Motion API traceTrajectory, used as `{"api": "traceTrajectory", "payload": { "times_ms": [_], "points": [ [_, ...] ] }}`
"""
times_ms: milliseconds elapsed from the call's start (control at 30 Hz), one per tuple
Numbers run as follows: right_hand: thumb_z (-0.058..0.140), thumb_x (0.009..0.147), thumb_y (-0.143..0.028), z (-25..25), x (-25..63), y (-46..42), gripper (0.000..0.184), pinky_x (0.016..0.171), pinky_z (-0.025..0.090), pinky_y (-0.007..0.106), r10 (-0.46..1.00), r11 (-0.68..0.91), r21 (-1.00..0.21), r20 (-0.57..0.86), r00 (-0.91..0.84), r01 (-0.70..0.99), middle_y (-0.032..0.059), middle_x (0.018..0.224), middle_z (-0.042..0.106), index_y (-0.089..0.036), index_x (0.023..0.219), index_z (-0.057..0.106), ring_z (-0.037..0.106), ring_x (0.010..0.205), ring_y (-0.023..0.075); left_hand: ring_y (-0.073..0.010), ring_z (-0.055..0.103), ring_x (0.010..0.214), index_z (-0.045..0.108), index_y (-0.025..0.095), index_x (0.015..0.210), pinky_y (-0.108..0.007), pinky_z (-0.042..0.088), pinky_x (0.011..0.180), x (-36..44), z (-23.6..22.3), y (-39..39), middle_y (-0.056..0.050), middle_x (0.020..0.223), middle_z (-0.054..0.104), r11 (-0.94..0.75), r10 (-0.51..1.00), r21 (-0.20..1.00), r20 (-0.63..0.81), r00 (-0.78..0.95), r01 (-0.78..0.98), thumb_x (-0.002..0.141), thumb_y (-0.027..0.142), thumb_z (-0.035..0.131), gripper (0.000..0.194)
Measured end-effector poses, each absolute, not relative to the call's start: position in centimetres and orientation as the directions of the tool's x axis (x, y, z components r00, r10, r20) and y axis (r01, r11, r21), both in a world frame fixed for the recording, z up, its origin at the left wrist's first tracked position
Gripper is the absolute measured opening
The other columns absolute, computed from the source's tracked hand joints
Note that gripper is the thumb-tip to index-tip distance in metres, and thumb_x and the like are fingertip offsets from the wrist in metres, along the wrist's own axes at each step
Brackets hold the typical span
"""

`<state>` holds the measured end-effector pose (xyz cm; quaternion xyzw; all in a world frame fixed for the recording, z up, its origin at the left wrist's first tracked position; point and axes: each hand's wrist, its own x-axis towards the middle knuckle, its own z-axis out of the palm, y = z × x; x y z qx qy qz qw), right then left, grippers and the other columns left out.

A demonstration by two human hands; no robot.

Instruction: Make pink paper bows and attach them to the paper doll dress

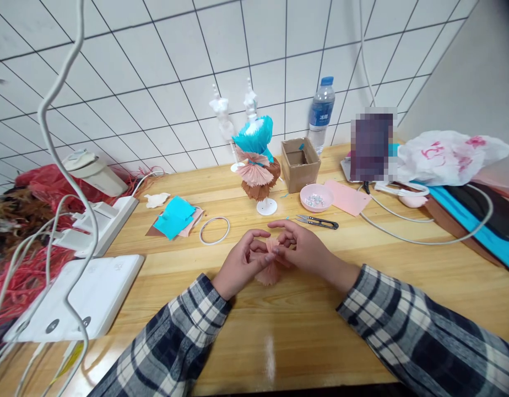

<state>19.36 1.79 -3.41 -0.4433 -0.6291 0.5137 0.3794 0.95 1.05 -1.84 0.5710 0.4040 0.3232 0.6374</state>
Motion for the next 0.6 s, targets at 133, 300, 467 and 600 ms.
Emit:
{"api": "traceTrajectory", "payload": {
  "times_ms": [133,300,467,600],
  "points": [
    [0.065,0.077,-0.028,-3.5,19.3,1.7,0.048,0.064,0.049,0.028,0.947,0.083,-0.984,0.028,-0.321,0.159,-0.0014,0.077,0.059,-0.019,0.122,0.051,0.060,0.066,0.0133,-0.0154,0.063,0.071,0.052,0.019,0.110,-0.025,0.045,0.068,1.2,-2.0,1.3,0.000,0.074,0.066,0.155,0.936,0.987,-0.163,0.313,0.050,0.075,0.033,0.073,0.044],
    [0.064,0.078,-0.029,-4.0,19.3,2.0,0.051,0.056,0.048,0.027,0.947,-0.005,-0.988,-0.055,-0.316,0.155,-0.0026,0.074,0.060,-0.019,0.125,0.046,0.059,0.058,0.0126,-0.0092,0.054,0.053,0.049,0.020,0.113,-0.019,0.036,0.052,1.1,-1.9,1.6,0.004,0.067,0.063,0.163,0.968,0.986,-0.158,0.196,-0.013,0.071,0.033,0.075,0.051],
    [0.061,0.079,-0.025,-3.4,19.4,1.8,0.048,0.060,0.050,0.028,0.965,0.166,-0.952,0.104,-0.240,0.256,0.0037,0.087,0.062,-0.017,0.124,0.048,0.060,0.070,0.0153,-0.0056,0.046,0.044,0.048,0.020,0.111,-0.018,0.031,0.048,1.0,-1.7,1.6,0.006,0.062,0.062,0.166,0.979,0.986,-0.162,0.125,-0.026,0.070,0.032,0.075,0.050],
    [0.060,0.079,-0.020,-2.1,19.6,1.2,0.034,0.082,0.048,0.036,0.806,0.592,-0.675,0.475,-0.355,0.440,0.0092,0.108,0.060,-0.019,0.112,0.058,0.055,0.100,0.0223,-0.0090,0.055,0.053,0.047,0.019,0.110,-0.020,0.039,0.056,1.1,-1.8,1.7,0.005,0.063,0.064,0.168,0.981,0.983,-0.160,0.112,-0.073,0.070,0.031,0.076,0.051]
  ]
}}
